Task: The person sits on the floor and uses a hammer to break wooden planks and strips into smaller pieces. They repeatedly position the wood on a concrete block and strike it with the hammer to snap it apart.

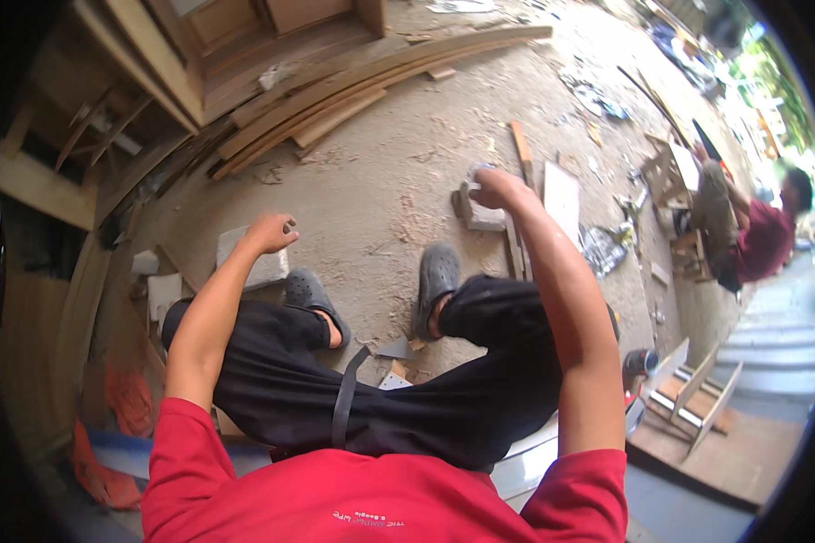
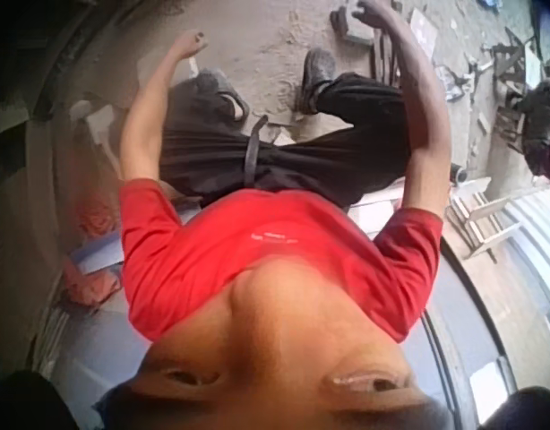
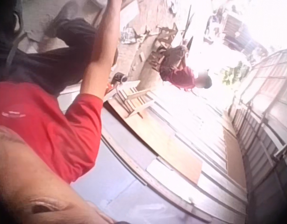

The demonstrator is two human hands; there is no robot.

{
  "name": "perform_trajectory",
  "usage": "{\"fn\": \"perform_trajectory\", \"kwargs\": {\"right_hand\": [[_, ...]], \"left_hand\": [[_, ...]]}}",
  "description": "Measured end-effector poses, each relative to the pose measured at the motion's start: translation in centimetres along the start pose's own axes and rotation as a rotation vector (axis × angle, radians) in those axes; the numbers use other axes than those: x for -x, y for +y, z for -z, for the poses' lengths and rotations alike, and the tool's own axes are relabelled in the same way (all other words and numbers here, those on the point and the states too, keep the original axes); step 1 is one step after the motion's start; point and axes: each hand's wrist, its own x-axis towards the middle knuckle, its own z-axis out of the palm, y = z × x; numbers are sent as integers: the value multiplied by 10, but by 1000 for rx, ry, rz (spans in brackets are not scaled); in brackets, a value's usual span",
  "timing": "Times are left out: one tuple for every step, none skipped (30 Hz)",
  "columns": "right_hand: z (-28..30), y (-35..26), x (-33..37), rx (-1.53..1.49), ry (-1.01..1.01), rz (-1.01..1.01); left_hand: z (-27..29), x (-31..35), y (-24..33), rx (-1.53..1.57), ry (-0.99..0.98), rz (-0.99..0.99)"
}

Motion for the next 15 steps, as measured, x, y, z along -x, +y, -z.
{"fn": "perform_trajectory", "kwargs": {"right_hand": [[-14, 39, 13, -21, 21, -99], [-38, 83, 25, 10, 74, -192], [-69, 131, 44, -41, 66, -355], [-103, 146, 65, -170, 134, -538], [-134, 158, 85, -246, 119, -686], [-175, 171, 108, -268, 149, -807], [-204, 173, 119, -343, 56, -941], [-241, 180, 135, -438, 4, -1064], [-300, 215, 171, -441, 23, -1179], [-331, 208, 177, -501, -55, -1236], [-387, 257, 250, -511, -48, -1309], [-398, 230, 232, -582, -40, -1345], [-391, 200, 217, -645, -26, -1389], [-379, 185, 213, -656, 1, -1467], [-366, 175, 211, -658, 35, -1548]], "left_hand": [[-11, -8, 10, -5, -28, -17], [-30, -27, 12, 16, -64, -59], [-49, -43, 22, -3, -93, -101], [-67, -47, 22, -29, -125, -111], [-78, -51, 25, -56, -155, -125], [-87, -56, 29, -92, -189, -123], [-95, -59, 26, -129, -233, -119], [-107, -62, 29, -164, -284, -125], [-122, -75, 55, -161, -323, -183], [-128, -80, 58, -167, -344, -172], [-147, -102, 108, -143, -380, -276], [-153, -100, 101, -158, -390, -210], [-156, -96, 100, -152, -401, -193], [-160, -93, 111, -136, -412, -203], [-164, -91, 122, -114, -420, -218]]}}
